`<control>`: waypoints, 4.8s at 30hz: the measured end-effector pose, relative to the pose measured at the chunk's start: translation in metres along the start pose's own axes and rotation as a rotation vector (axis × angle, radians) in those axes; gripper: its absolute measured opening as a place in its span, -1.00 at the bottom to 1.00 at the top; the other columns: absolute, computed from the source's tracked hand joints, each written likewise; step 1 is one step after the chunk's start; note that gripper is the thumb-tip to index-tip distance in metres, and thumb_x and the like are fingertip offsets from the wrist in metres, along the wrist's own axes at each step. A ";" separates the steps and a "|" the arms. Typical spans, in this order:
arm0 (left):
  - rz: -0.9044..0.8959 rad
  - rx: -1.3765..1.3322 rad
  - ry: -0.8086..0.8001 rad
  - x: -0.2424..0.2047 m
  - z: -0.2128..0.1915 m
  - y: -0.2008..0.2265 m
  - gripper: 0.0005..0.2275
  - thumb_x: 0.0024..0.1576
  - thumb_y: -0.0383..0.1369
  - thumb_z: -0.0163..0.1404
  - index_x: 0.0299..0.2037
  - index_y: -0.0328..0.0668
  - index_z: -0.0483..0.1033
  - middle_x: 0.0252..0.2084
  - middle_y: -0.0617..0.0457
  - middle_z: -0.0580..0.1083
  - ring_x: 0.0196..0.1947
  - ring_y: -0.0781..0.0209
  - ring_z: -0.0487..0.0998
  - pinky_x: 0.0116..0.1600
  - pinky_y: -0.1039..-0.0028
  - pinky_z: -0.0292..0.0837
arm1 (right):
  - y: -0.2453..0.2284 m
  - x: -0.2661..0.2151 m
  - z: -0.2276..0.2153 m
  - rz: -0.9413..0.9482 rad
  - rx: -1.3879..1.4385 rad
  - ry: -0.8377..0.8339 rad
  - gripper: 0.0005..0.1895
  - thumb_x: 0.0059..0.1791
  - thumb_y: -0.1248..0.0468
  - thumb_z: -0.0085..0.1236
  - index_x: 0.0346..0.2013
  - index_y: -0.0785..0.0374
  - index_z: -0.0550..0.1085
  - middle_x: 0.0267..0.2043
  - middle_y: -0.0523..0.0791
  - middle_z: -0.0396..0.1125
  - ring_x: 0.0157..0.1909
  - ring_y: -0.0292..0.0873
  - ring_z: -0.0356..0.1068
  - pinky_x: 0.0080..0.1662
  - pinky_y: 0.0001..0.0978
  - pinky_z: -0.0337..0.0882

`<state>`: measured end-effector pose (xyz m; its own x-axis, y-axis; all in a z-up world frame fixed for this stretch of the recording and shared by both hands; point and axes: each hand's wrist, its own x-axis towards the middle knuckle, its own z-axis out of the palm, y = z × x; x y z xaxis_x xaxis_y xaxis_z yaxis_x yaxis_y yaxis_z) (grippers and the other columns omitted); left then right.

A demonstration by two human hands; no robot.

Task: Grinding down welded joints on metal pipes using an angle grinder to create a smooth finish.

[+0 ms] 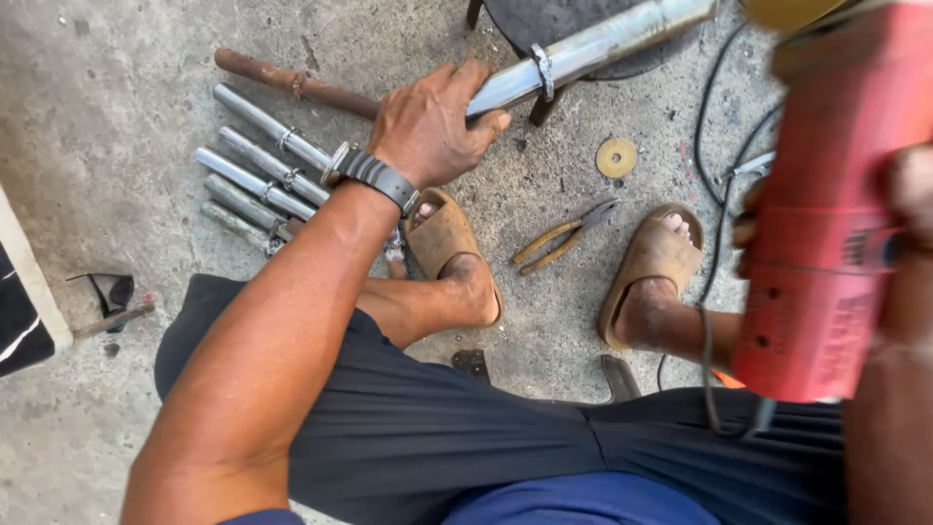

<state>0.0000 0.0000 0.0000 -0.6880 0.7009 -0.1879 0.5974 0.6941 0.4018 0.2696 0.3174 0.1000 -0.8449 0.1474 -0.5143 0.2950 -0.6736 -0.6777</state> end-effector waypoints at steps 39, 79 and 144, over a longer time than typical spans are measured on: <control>0.300 0.282 0.376 0.001 0.004 -0.013 -0.46 0.19 0.00 0.47 0.33 0.28 0.54 0.13 0.14 0.57 0.03 -0.16 0.60 -0.08 -0.08 0.56 | 0.064 0.013 0.026 0.062 -0.319 0.097 -0.24 0.01 0.10 0.26 0.48 0.32 0.39 -0.02 -0.11 0.49 -0.19 -0.25 0.52 -0.15 -0.46 0.56; 0.267 0.318 0.346 0.005 0.011 -0.016 -0.35 0.29 0.07 0.41 0.51 0.48 0.30 0.24 0.16 0.62 0.13 -0.21 0.62 -0.06 -0.19 0.57 | 0.059 0.013 0.032 0.061 -0.333 0.141 -0.31 0.02 0.12 0.24 0.41 0.34 0.41 -0.09 -0.03 0.45 -0.23 -0.05 0.55 -0.16 -0.24 0.66; -0.032 -0.015 0.154 -0.008 0.022 -0.001 -0.54 0.23 0.00 0.24 0.18 0.06 0.34 -0.10 0.08 0.39 -0.38 0.25 0.48 -0.31 0.32 0.64 | 0.052 0.012 0.001 -0.245 -0.643 0.244 -0.40 0.00 0.10 0.32 0.29 0.24 0.45 -0.03 -0.22 0.41 -0.14 -0.34 0.41 -0.06 -0.58 0.50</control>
<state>0.0141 -0.0032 -0.0188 -0.7621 0.6445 -0.0618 0.5690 0.7123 0.4110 0.2745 0.2834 0.0587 -0.8188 0.4474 -0.3597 0.3773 -0.0529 -0.9246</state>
